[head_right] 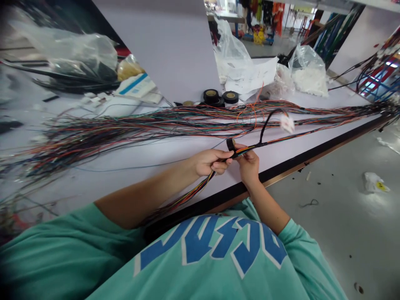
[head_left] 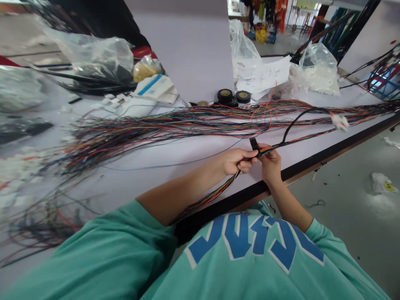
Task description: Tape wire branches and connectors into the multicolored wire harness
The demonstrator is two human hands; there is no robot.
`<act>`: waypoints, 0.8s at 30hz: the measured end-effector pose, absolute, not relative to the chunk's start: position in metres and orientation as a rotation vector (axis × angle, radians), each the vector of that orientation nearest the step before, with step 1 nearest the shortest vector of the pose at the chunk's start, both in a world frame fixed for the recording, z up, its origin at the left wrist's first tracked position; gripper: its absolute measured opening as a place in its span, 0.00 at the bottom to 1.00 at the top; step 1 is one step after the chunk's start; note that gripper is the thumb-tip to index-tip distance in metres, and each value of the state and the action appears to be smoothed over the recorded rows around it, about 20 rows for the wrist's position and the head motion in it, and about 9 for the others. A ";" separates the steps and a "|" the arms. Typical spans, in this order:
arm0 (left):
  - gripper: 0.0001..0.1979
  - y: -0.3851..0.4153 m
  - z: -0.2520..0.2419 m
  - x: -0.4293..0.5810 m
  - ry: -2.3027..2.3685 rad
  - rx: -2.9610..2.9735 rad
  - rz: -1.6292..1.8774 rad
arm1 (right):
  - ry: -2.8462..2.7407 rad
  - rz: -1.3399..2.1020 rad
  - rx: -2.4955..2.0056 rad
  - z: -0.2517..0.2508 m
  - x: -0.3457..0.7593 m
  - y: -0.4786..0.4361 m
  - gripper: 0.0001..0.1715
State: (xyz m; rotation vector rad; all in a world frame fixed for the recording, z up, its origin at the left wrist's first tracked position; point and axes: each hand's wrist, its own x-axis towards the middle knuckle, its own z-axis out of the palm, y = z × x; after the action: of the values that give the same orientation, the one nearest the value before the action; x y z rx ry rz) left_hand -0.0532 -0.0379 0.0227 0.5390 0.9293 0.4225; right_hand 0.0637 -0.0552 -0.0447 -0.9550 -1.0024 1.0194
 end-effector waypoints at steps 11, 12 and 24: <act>0.08 -0.042 0.028 -0.047 1.001 0.906 0.772 | -1.469 0.540 -1.426 -0.021 0.099 -0.083 0.19; 0.09 -0.042 0.029 -0.047 0.995 0.936 0.786 | -1.480 0.449 -1.443 -0.018 0.095 -0.085 0.20; 0.06 -0.025 0.014 -0.061 0.892 0.869 0.649 | -1.377 0.937 -1.001 -0.001 0.077 -0.076 0.23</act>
State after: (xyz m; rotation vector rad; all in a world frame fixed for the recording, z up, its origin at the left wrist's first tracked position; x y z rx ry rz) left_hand -0.0615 -0.0250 0.0142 0.8693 0.8923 0.6487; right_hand 0.0767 -0.0765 -0.0011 -1.0012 -1.3767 0.9372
